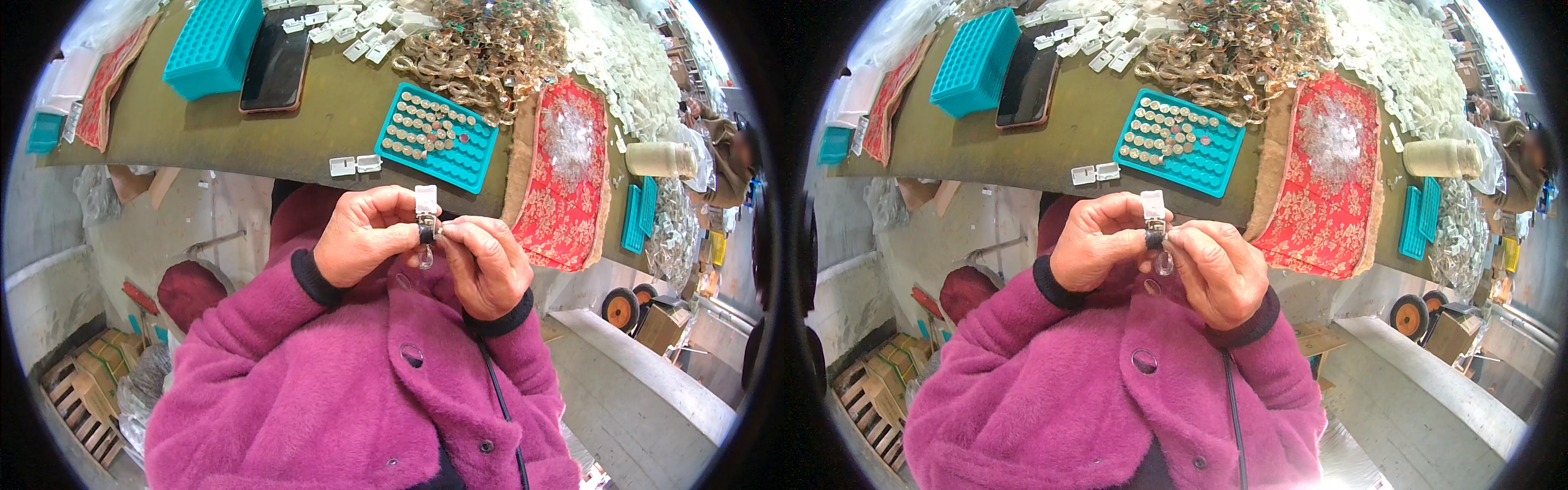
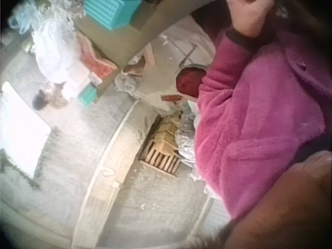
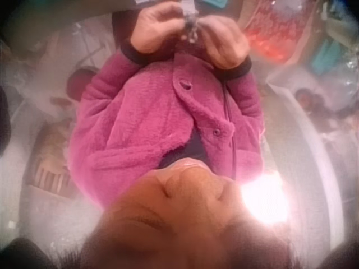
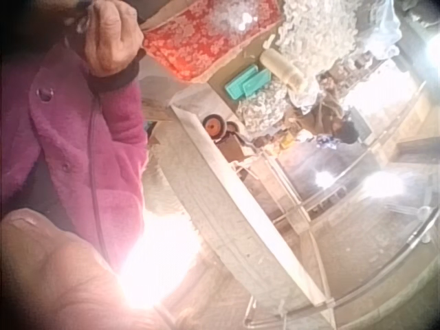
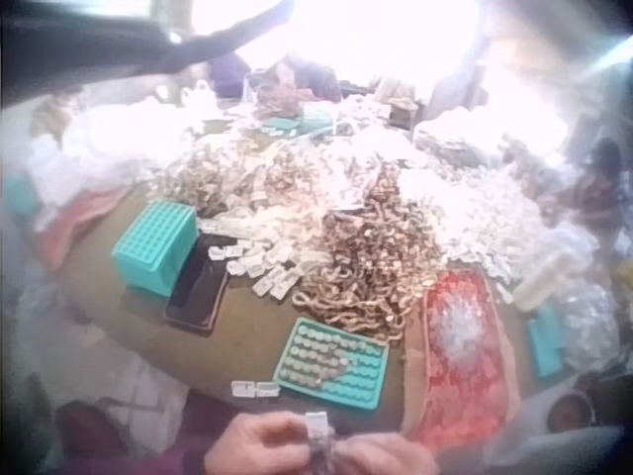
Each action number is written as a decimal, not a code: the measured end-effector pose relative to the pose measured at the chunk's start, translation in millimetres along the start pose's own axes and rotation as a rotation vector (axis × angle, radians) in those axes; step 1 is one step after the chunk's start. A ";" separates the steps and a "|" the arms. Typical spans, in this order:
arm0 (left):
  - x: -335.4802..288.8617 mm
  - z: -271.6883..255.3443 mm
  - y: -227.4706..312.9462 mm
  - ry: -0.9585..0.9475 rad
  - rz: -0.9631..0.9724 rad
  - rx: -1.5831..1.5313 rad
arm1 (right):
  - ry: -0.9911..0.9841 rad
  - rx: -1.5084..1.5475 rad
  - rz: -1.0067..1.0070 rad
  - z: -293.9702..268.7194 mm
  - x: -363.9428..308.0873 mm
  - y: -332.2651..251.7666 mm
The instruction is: The person repeatedly picks small white plastic housings and black LED modules from a table, inserts the LEDs into the housings, and places the assembled units into a blue tray. The person also picks up and sets down a smartphone on the table during the process.
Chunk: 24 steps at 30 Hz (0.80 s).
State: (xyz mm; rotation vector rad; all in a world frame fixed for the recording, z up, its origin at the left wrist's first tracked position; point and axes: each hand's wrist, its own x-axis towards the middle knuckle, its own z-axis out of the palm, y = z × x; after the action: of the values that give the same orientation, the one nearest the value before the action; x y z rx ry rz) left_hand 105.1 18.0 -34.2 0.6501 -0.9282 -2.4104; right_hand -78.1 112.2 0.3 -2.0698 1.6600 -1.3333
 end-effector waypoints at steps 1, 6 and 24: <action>-0.2 0.4 0.0 -0.005 0.000 -0.009 | 0.005 0.003 0.003 0.4 0.1 -0.1; -2.2 3.1 0.0 -0.026 0.014 0.001 | 0.008 -0.008 -0.012 -1.5 -0.3 0.5; -1.5 -2.2 1.8 -0.224 0.132 0.105 | -0.169 0.855 0.735 -17.6 3.9 1.9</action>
State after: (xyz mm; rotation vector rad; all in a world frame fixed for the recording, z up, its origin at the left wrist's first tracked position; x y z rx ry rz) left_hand 108.0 16.7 -33.9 0.3467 -1.1571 -2.3617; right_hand -92.1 114.9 11.5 -0.9258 1.2356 -1.2208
